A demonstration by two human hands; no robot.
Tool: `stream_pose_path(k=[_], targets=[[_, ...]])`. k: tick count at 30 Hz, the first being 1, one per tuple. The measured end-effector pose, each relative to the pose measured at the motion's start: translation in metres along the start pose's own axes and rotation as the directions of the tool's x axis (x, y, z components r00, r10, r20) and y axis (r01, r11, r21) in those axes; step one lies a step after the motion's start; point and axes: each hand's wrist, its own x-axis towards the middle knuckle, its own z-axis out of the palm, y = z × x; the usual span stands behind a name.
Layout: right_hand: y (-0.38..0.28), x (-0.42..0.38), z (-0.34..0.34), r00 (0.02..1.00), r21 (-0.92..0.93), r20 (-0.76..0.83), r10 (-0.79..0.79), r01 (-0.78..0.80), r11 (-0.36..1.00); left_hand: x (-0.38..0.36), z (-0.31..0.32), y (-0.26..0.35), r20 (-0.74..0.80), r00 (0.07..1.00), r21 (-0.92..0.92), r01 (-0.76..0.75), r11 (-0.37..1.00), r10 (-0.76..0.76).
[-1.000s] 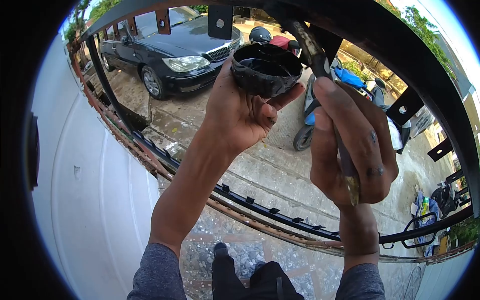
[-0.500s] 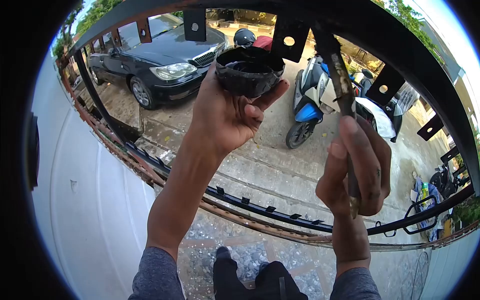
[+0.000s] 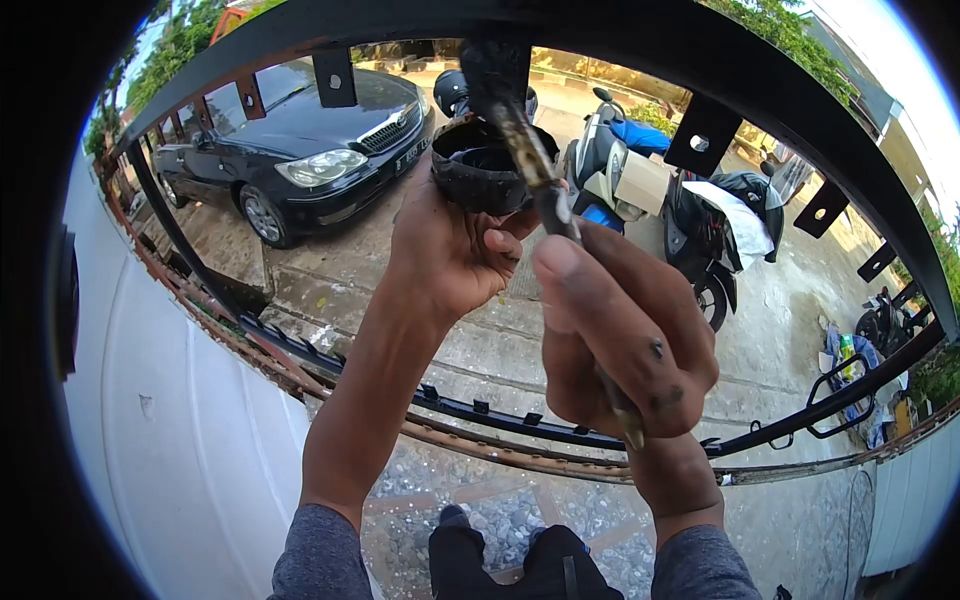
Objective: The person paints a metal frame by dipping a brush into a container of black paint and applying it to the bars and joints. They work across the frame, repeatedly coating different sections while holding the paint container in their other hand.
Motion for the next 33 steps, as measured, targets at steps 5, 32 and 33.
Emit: stream_pose_path(k=[5, 32, 33], targets=[[0.024, 0.018, 0.009, 0.99, -0.046, -0.11, -0.087, 0.083, 0.996, 0.001, 0.003, 0.0, 0.025, 0.999, -0.01, 0.045, 0.999, -0.045], [0.017, -0.025, -0.013, 0.989, 0.159, -0.106, 0.107, -0.089, 0.983, 0.014, 0.006, -0.026, 0.041, 0.991, 0.002, 0.127, 0.992, -0.126], [0.023, -0.017, -0.003, 0.997, 0.16, -0.069, 0.03, -0.018, 0.987, 0.015, 0.006, -0.028, 0.042, 0.995, 0.032, 0.089, 0.995, -0.091]])
